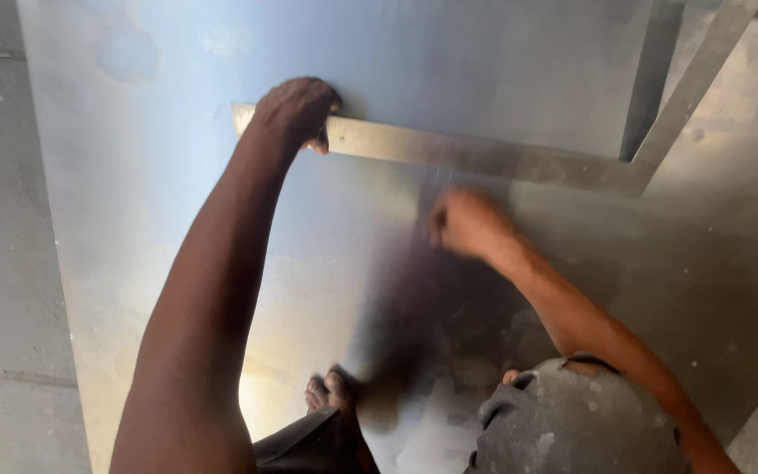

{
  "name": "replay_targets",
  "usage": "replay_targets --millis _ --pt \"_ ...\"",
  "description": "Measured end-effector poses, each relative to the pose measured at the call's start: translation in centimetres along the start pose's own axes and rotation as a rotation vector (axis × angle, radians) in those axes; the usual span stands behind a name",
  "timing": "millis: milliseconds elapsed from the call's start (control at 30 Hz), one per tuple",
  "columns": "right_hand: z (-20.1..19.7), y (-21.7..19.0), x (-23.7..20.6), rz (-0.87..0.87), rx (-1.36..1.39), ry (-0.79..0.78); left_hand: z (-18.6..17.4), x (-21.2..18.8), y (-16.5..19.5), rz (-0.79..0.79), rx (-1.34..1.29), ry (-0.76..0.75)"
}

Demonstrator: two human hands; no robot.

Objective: The person uses a straight edge and a pencil to mark lines on a large metal sheet while sitting on the floor.

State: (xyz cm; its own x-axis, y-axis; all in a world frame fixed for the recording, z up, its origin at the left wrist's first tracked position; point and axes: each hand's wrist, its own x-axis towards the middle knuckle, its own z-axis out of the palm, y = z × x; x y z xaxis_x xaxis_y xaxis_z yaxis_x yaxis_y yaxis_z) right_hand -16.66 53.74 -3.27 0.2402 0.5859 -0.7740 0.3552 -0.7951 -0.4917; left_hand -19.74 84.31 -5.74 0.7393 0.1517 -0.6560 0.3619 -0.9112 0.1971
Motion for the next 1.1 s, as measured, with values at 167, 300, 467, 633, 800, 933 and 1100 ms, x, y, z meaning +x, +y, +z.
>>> replay_targets --millis 167,300,467,633,800,933,1100 --pt "0.8 0.6 -0.5 -0.275 0.083 0.519 -0.6 -0.5 0.6 -0.092 -0.004 -0.106" --pt "0.7 1.1 0.6 -0.342 0.185 0.796 -0.9 -0.8 1.1 -0.044 0.007 -0.037" --pt "0.4 1.4 0.9 -0.412 0.15 0.795 -1.5 -1.1 1.5 -0.071 0.018 -0.081" --pt "0.2 1.6 1.8 -0.331 -0.004 0.679 -2.2 -1.6 2.5 -0.06 0.064 -0.049" --pt "-1.5 3.3 -1.6 -0.154 -0.122 -0.18 -2.7 -3.3 3.7 -0.035 -0.006 0.079" --pt "-6.6 4.3 -7.6 -0.179 0.115 0.148 -3.0 -3.7 3.6 -0.045 -0.002 0.09" --pt "-15.2 0.6 -6.8 -0.159 0.036 0.257 -3.4 -3.7 0.5 0.188 0.039 0.018"
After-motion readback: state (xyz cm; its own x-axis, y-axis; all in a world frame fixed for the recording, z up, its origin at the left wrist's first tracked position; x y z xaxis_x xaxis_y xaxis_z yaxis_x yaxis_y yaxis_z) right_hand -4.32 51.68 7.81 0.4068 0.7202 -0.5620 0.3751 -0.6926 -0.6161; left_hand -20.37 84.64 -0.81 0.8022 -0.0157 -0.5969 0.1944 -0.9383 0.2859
